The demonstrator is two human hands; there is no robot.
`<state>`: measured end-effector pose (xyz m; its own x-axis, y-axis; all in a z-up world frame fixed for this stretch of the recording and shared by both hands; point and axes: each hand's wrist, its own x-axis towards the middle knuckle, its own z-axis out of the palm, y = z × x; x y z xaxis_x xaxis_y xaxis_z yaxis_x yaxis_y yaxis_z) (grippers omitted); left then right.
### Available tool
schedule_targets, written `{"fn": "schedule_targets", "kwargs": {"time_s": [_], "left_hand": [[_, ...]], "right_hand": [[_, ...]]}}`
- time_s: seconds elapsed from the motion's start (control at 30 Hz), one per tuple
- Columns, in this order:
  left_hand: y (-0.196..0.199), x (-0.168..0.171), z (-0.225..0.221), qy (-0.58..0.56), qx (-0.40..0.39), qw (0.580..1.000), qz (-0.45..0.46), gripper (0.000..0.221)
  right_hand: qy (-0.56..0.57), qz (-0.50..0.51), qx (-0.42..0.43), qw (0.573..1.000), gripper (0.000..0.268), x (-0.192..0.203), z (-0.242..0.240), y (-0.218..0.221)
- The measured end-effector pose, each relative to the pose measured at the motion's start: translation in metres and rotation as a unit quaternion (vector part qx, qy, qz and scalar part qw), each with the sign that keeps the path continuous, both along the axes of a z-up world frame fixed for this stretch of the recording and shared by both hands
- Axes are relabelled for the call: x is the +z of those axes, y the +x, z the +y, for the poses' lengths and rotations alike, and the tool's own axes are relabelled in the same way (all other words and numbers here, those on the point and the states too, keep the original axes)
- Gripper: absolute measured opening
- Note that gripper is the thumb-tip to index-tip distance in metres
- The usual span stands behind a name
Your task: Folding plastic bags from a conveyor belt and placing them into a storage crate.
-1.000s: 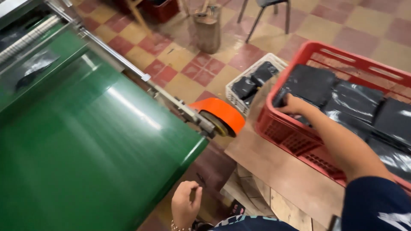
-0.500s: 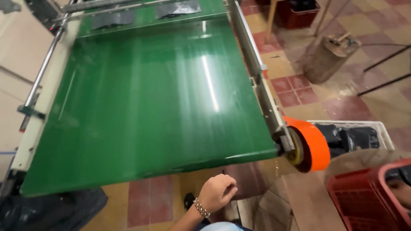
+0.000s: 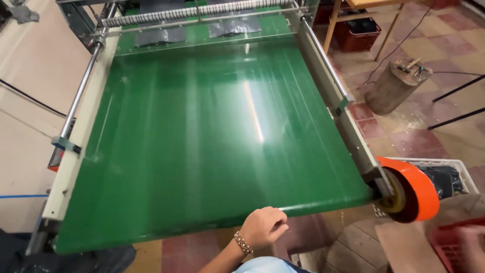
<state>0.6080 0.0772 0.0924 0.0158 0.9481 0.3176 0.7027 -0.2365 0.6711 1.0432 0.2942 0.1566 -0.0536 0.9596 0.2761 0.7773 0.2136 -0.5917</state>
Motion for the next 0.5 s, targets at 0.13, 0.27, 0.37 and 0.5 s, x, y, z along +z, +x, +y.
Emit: {"fn": "schedule_targets", "kwargs": {"time_s": [0.13,0.27,0.37,0.5], "left_hand": [[-0.055,-0.009,-0.027,0.002,0.029,0.999,0.015,0.014],[-0.105,-0.022,-0.060,-0.031,0.063,0.997,0.026,0.013],[-0.135,-0.033,-0.086,-0.045,0.082,0.995,0.032,0.011],[-0.158,-0.042,-0.119,-0.088,0.089,0.991,0.055,0.014]], "right_hand": [[-0.034,0.075,0.051,0.995,0.008,-0.068,-0.056,-0.136],[-0.149,0.136,0.153,0.967,0.007,-0.128,-0.092,-0.257],[-0.152,0.030,0.257,0.954,0.013,-0.151,-0.104,-0.319],[-0.102,-0.032,0.325,0.940,0.023,-0.170,-0.097,-0.359]]}}
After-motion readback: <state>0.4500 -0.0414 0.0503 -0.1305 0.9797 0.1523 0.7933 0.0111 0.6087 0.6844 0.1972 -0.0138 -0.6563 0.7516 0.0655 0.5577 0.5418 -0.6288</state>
